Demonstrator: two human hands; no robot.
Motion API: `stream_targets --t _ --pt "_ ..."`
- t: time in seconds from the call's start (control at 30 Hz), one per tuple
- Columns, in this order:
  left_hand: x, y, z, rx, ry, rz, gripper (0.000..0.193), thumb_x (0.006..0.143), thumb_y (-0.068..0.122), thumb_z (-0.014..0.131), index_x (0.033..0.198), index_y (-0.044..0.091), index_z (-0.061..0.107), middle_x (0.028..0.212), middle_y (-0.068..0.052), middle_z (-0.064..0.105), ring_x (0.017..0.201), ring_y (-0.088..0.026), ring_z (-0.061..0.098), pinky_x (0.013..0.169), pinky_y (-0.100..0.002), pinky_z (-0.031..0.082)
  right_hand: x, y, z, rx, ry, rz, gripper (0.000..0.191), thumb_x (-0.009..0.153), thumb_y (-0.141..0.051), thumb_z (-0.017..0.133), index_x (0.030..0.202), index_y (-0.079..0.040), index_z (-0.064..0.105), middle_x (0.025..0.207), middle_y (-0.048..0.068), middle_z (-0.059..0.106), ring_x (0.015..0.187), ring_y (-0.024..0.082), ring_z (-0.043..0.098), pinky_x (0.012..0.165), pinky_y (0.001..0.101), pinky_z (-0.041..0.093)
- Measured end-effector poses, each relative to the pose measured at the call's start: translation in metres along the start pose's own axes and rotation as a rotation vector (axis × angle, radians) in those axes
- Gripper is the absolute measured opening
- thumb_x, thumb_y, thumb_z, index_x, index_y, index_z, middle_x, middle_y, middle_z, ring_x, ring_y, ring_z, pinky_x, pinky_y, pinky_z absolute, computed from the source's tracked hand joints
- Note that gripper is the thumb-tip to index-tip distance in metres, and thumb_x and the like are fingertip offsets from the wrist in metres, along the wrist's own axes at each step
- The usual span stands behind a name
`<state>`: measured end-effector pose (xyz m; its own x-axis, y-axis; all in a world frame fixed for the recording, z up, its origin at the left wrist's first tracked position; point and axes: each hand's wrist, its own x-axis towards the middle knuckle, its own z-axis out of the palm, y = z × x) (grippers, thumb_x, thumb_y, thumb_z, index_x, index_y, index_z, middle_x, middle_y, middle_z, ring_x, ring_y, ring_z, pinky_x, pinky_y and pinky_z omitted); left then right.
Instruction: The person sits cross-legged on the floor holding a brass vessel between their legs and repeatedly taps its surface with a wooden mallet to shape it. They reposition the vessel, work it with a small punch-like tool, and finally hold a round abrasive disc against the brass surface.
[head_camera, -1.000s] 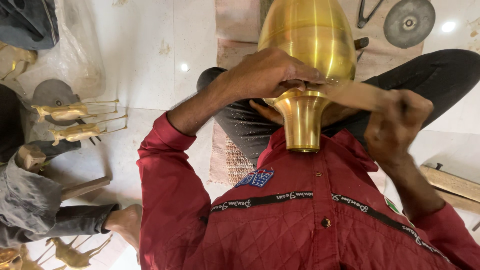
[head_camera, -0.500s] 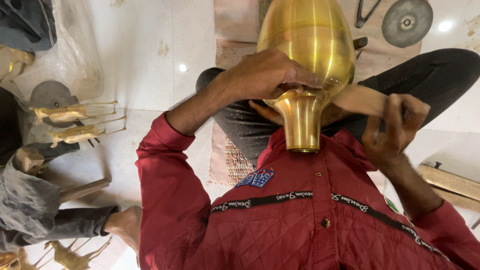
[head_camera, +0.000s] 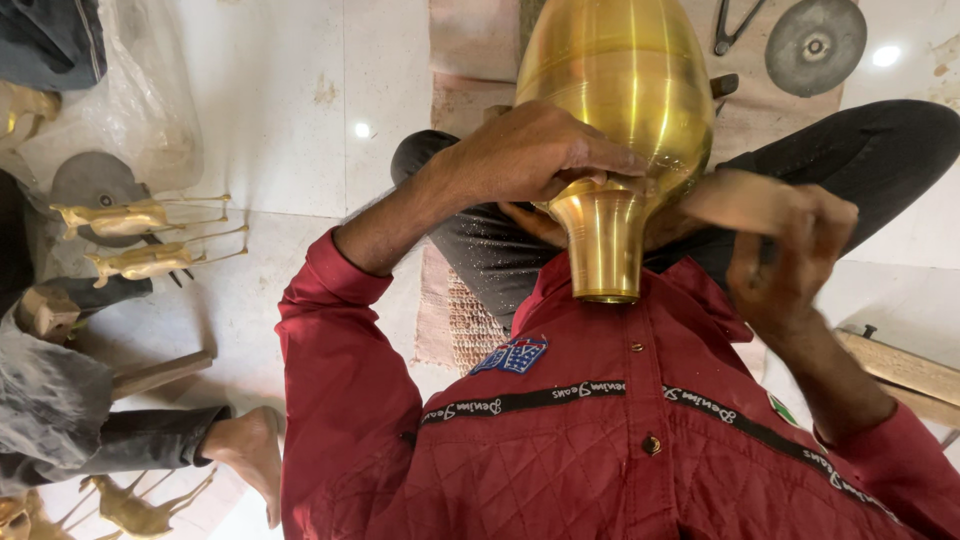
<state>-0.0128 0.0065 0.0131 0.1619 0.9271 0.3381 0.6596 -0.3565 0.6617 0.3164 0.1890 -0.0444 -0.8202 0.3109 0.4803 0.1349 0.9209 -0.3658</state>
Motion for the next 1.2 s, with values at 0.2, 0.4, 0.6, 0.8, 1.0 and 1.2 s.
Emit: stream_targets --t 0.2,0.4,0.6,0.8,1.0,1.2 --pt "-0.010 0.005 0.001 -0.019 0.024 -0.143 0.049 0.089 0.010 0.080 0.136 0.013 0.068 0.114 -0.006 0.078 0.097 -0.021 0.078 0.076 -0.036 0.063 0.018 -0.010 -0.005 0.078 0.104 -0.071 0.066 0.102 0.006 0.066 0.160 -0.008 0.041 0.133 0.018 0.051 0.118 0.030 0.050 0.095 0.0440 0.043" --pt "-0.016 0.002 0.014 -0.046 0.245 -0.084 0.041 0.097 0.007 0.073 0.137 0.014 0.066 0.124 -0.006 0.077 0.106 -0.022 0.078 0.088 -0.031 0.066 0.024 -0.018 -0.019 0.084 -0.098 0.110 0.060 0.109 0.003 0.066 0.163 -0.005 0.039 0.132 0.024 0.050 0.121 0.033 0.051 0.098 0.0441 0.045" --pt "-0.015 -0.013 0.003 -0.199 0.155 -0.101 0.036 0.104 0.006 0.073 0.138 0.010 0.065 0.123 -0.007 0.076 0.103 -0.018 0.081 0.090 -0.033 0.067 0.024 -0.013 -0.013 -0.054 -0.279 0.172 0.061 0.105 0.000 0.073 0.160 -0.006 0.049 0.133 0.021 0.055 0.117 0.033 0.052 0.100 0.0442 0.046" --pt "-0.002 -0.014 0.000 -0.220 0.074 -0.080 0.040 0.097 0.005 0.072 0.137 0.011 0.066 0.124 -0.010 0.076 0.096 -0.019 0.080 0.079 -0.032 0.066 0.025 -0.009 -0.015 -0.094 -0.258 0.141 0.060 0.106 -0.001 0.074 0.162 -0.007 0.052 0.131 0.022 0.056 0.118 0.033 0.054 0.099 0.0434 0.044" --pt "0.003 -0.011 -0.006 -0.209 0.042 -0.059 0.040 0.097 -0.001 0.071 0.136 0.009 0.066 0.122 -0.009 0.077 0.097 -0.018 0.080 0.079 -0.031 0.067 0.023 -0.001 -0.017 -0.080 -0.205 0.100 0.058 0.106 0.000 0.074 0.159 -0.006 0.050 0.132 0.019 0.056 0.116 0.032 0.054 0.097 0.0432 0.044" --pt "0.003 -0.009 -0.006 -0.172 0.047 -0.066 0.038 0.095 0.005 0.076 0.132 0.008 0.068 0.116 -0.008 0.078 0.093 -0.018 0.079 0.075 -0.033 0.065 0.032 0.006 -0.010 0.120 0.013 -0.071 0.066 0.107 0.002 0.067 0.165 -0.007 0.038 0.131 0.024 0.048 0.119 0.032 0.055 0.085 0.0380 0.052"
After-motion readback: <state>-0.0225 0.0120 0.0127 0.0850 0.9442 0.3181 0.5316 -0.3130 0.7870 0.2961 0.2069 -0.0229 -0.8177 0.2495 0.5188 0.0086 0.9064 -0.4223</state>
